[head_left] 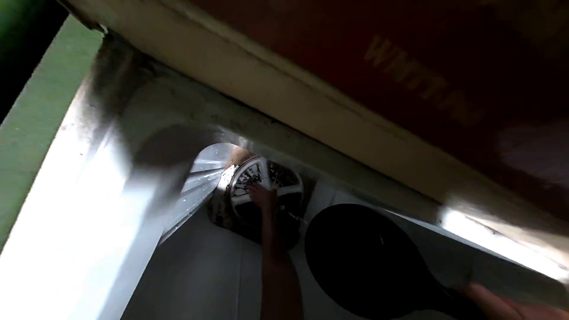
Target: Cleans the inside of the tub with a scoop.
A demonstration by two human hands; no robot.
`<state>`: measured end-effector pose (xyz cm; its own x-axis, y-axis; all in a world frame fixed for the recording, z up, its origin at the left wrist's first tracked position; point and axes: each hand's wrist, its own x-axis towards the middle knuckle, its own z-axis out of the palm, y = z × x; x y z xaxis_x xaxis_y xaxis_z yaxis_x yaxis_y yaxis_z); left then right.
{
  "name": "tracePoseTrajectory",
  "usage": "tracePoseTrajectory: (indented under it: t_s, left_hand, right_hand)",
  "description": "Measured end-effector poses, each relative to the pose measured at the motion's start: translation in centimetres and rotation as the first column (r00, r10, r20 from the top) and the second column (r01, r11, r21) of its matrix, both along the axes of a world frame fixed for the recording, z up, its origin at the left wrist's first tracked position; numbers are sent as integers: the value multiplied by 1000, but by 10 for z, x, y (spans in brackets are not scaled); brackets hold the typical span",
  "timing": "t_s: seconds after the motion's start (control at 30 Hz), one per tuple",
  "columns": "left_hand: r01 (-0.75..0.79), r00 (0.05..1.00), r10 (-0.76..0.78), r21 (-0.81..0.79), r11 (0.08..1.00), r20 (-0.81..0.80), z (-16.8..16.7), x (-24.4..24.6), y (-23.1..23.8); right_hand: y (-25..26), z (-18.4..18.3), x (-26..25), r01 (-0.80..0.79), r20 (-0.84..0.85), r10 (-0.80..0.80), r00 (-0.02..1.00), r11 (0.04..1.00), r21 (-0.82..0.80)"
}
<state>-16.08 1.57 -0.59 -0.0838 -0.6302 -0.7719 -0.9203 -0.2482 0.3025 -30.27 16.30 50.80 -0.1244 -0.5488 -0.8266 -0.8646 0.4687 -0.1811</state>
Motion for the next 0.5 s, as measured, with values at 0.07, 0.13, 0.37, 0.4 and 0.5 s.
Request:
tracePoseTrajectory:
  t_s: [0.07,0.13,0.37,0.4,0.5]
  left_hand:
    - [57,998,-60,-74,996,-33,19,6,15]
    - [85,995,-91,-167,982,-28,36,3,21]
    - [127,985,-130,-32,991,-115,-3,19,-3]
    - [163,981,-161,9,987,-110,-4,22,-5]
    - [101,983,-110,-62,993,-147,17,25,0]
  right_hand:
    - [-2,0,1,8,-1,-8,1000,1000,17]
    - [-2,0,-1,7,-6,-7,1000,1000,0]
    - [0,-4,-1,-20,-16,19,1000,995,-95]
    - [-1,-4,0,-8,-2,8,1000,997,-79]
    - [-3,-2,-1,2,11,-1,1000,996,-92]
